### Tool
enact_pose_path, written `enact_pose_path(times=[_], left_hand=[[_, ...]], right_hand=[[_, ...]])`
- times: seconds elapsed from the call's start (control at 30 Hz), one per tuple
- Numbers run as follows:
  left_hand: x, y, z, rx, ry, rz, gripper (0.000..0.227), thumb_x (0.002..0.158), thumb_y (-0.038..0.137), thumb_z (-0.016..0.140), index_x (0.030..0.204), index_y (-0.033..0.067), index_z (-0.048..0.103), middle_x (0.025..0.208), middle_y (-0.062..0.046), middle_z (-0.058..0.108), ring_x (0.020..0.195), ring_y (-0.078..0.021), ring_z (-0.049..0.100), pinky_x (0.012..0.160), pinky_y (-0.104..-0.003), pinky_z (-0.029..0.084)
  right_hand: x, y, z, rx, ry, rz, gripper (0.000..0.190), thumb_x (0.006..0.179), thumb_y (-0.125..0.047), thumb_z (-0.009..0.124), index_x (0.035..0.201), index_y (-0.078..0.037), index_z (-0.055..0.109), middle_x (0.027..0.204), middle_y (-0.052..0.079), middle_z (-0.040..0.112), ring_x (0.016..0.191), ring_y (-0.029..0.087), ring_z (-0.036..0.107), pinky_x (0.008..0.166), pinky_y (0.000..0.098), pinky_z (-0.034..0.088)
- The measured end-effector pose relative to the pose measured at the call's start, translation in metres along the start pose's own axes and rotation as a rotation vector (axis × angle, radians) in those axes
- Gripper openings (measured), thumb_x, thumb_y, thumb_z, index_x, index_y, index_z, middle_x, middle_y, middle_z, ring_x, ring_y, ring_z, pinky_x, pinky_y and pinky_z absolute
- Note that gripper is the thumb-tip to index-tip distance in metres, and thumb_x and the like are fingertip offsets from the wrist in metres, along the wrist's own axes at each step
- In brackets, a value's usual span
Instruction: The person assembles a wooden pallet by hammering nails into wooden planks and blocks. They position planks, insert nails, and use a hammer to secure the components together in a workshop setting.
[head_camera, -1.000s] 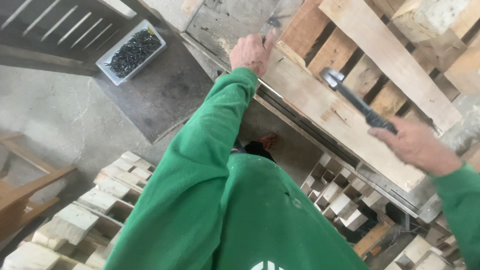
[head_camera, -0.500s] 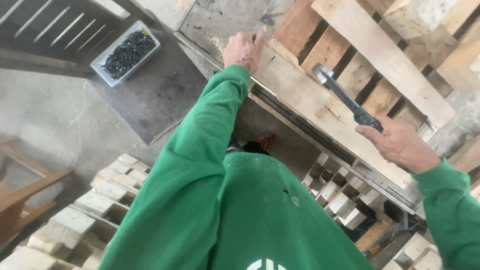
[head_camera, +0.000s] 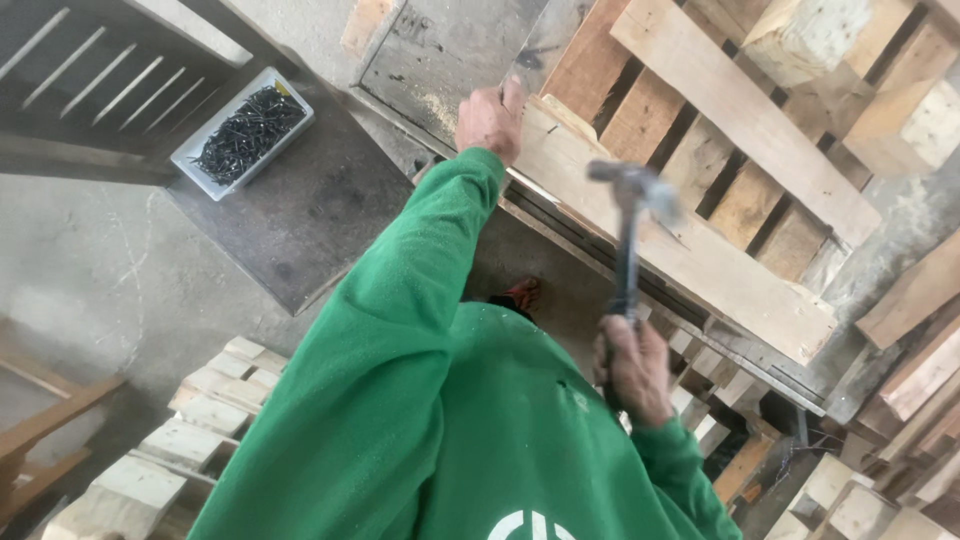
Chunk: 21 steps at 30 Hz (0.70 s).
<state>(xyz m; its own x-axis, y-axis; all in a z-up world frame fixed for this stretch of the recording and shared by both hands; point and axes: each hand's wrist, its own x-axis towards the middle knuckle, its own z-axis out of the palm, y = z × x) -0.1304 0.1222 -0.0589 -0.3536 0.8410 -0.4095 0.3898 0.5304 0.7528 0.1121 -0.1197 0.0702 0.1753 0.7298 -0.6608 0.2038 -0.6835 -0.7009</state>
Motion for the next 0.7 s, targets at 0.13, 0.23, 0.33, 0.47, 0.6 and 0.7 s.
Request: enact_pose_path(times=[0.13,0.23,0.33,0.47,0.6,0.7], left_hand=[[-0.005,-0.002,-0.004,-0.147,-0.123,-0.116,0.059,0.1,0.052,0.041,0.092,0.007,0.077,0.096,-0.024,0.077,0.09,-0.0392,0.078,0.087,-0.048,0.059],[-0.003,-0.005,0.001,-0.14,0.044,-0.076,0.052,0.096,0.049,0.047,0.098,0.0064,0.077,0.1,-0.027,0.073,0.095,-0.0485,0.067,0.088,-0.053,0.052],[0.002,-0.013,0.008,-0.175,0.091,-0.07,0.053,0.101,0.046,0.044,0.1,0.0041,0.076,0.103,-0.028,0.071,0.098,-0.0501,0.065,0.091,-0.055,0.05],[-0.008,-0.022,0.025,-0.252,0.026,-0.16,0.052,0.103,0.047,0.041,0.099,0.0051,0.073,0.099,-0.027,0.073,0.093,-0.0441,0.069,0.085,-0.054,0.057],[-0.007,-0.02,0.023,-0.18,0.214,-0.069,0.046,0.098,0.045,0.052,0.097,0.0032,0.071,0.094,-0.026,0.072,0.09,-0.0471,0.064,0.084,-0.057,0.051],[0.0,-0.014,0.018,-0.259,0.092,-0.155,0.038,0.097,0.04,0.055,0.101,0.0035,0.063,0.09,-0.018,0.07,0.082,-0.0328,0.069,0.076,-0.049,0.057]], right_hand=[[-0.016,-0.082,-0.015,0.472,-0.391,-1.045,0.038,0.108,-0.043,0.055,0.113,-0.007,0.064,0.087,0.012,0.071,0.066,0.022,0.071,0.056,0.0385,0.064],[-0.011,-0.124,-0.024,0.193,-0.154,-1.366,0.054,0.106,-0.059,0.045,0.099,-0.009,0.066,0.081,0.007,0.071,0.06,0.016,0.069,0.051,0.0319,0.058],[0.021,-0.102,0.013,0.021,-0.062,-0.885,0.045,0.105,-0.051,0.049,0.104,-0.007,0.062,0.076,0.006,0.065,0.056,0.015,0.064,0.048,0.0317,0.055],[0.025,-0.047,0.029,-0.215,0.018,-0.08,0.036,0.104,-0.04,0.056,0.109,-0.004,0.056,0.068,0.004,0.057,0.051,0.015,0.056,0.044,0.0314,0.051],[0.009,-0.073,-0.025,0.476,-0.084,-0.533,0.033,0.115,-0.04,0.054,0.112,-0.008,0.059,0.077,0.008,0.061,0.06,0.017,0.06,0.053,0.0339,0.053],[0.001,-0.113,-0.051,0.259,-0.057,-1.306,0.052,0.1,-0.059,0.046,0.119,-0.012,0.06,0.073,0.006,0.06,0.057,0.016,0.06,0.051,0.0337,0.056]])
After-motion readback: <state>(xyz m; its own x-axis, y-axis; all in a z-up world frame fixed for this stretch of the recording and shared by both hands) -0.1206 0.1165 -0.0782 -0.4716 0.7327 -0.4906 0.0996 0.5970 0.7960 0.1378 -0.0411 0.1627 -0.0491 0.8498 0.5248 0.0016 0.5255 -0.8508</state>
